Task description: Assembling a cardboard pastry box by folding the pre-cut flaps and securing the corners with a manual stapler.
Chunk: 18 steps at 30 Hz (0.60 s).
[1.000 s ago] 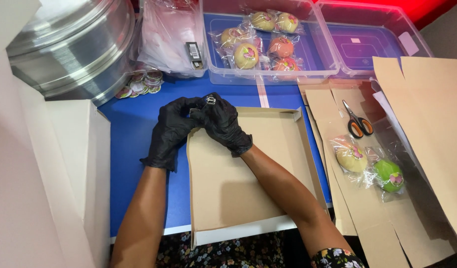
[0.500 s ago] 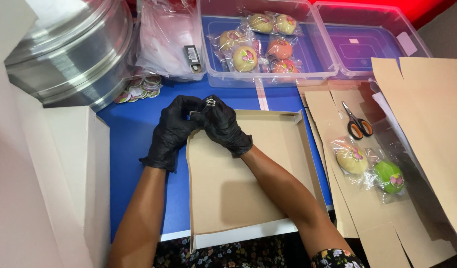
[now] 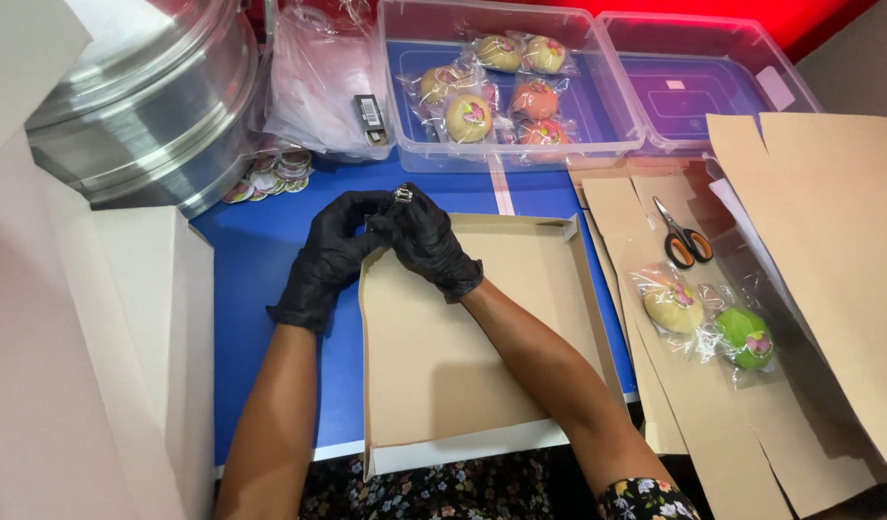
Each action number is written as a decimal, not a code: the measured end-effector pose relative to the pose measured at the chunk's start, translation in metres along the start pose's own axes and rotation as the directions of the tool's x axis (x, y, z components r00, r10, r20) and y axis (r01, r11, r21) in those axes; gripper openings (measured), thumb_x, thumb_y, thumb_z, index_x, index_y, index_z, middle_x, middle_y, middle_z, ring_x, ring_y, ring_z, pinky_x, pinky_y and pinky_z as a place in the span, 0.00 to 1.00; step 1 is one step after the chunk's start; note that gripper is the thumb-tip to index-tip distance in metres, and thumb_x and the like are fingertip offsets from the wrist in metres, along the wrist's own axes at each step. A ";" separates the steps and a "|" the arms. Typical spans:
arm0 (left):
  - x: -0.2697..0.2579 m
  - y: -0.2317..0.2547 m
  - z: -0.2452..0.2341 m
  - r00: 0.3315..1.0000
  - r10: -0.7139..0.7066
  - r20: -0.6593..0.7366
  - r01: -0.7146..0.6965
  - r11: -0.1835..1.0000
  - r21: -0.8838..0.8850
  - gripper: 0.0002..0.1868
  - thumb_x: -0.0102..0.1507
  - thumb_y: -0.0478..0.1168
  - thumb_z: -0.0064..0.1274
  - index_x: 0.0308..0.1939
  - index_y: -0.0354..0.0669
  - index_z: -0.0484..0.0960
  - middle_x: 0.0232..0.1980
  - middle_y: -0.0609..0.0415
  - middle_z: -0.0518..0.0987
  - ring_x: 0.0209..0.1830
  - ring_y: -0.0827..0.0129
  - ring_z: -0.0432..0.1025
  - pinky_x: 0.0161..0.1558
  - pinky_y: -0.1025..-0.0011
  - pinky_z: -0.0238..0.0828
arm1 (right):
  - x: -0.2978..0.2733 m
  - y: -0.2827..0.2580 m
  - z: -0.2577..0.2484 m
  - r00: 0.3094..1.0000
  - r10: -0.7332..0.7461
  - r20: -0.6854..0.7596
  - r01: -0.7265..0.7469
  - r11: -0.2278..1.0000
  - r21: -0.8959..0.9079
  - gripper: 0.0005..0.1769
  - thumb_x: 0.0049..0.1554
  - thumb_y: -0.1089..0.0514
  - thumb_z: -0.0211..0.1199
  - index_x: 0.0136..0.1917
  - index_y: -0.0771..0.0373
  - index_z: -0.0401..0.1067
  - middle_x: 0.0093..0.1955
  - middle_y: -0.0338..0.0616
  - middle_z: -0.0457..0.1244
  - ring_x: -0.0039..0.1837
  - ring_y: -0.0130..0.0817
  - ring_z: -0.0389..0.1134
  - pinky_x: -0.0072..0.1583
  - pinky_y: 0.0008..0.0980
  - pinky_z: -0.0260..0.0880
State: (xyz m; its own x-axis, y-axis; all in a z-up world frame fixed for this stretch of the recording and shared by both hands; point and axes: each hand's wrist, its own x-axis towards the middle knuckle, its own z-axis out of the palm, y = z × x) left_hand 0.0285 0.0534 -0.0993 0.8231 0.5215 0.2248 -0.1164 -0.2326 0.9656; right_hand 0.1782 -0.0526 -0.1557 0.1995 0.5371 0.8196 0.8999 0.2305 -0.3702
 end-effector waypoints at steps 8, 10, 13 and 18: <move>0.002 -0.023 -0.004 0.998 0.016 0.063 0.004 0.954 -0.299 0.36 0.64 0.28 0.59 0.75 0.51 0.69 0.69 0.51 0.75 0.59 0.73 0.73 0.61 0.69 0.75 | 0.058 -0.067 -0.047 0.838 0.515 0.181 -0.526 0.674 0.519 0.09 0.61 0.58 0.66 0.41 0.62 0.72 0.34 0.47 0.70 0.39 0.35 0.76 0.47 0.33 0.78; -0.001 -0.025 -0.005 0.998 0.016 0.068 0.002 0.964 -0.265 0.34 0.64 0.30 0.59 0.74 0.52 0.70 0.68 0.49 0.76 0.60 0.72 0.72 0.62 0.69 0.74 | 0.038 -0.030 -0.035 0.744 0.658 0.116 -0.588 0.564 0.579 0.08 0.61 0.57 0.67 0.46 0.63 0.73 0.41 0.45 0.69 0.44 0.33 0.72 0.53 0.35 0.75; 0.002 -0.037 -0.002 0.999 0.019 0.041 -0.008 0.967 -0.255 0.28 0.66 0.32 0.58 0.71 0.51 0.74 0.63 0.50 0.79 0.59 0.73 0.73 0.59 0.72 0.74 | 0.033 -0.008 -0.042 0.567 0.822 0.061 -0.609 0.368 0.702 0.11 0.60 0.55 0.66 0.52 0.64 0.74 0.47 0.47 0.68 0.51 0.34 0.70 0.59 0.36 0.72; 0.003 -0.025 0.003 1.000 -0.013 -0.004 0.011 0.955 -0.295 0.26 0.64 0.32 0.62 0.66 0.51 0.79 0.56 0.54 0.83 0.55 0.76 0.76 0.60 0.74 0.76 | 0.045 -0.083 -0.086 0.398 0.907 0.138 -0.870 0.325 0.371 0.16 0.52 0.46 0.68 0.51 0.55 0.79 0.52 0.48 0.68 0.57 0.38 0.70 0.62 0.36 0.70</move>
State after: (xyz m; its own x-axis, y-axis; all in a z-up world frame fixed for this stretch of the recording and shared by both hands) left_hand 0.0361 0.0583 -0.1235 0.8224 0.5276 0.2130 -0.2661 0.0257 0.9636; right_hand 0.1458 -0.1174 -0.0506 0.8423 0.5345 -0.0696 -0.0245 -0.0910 -0.9956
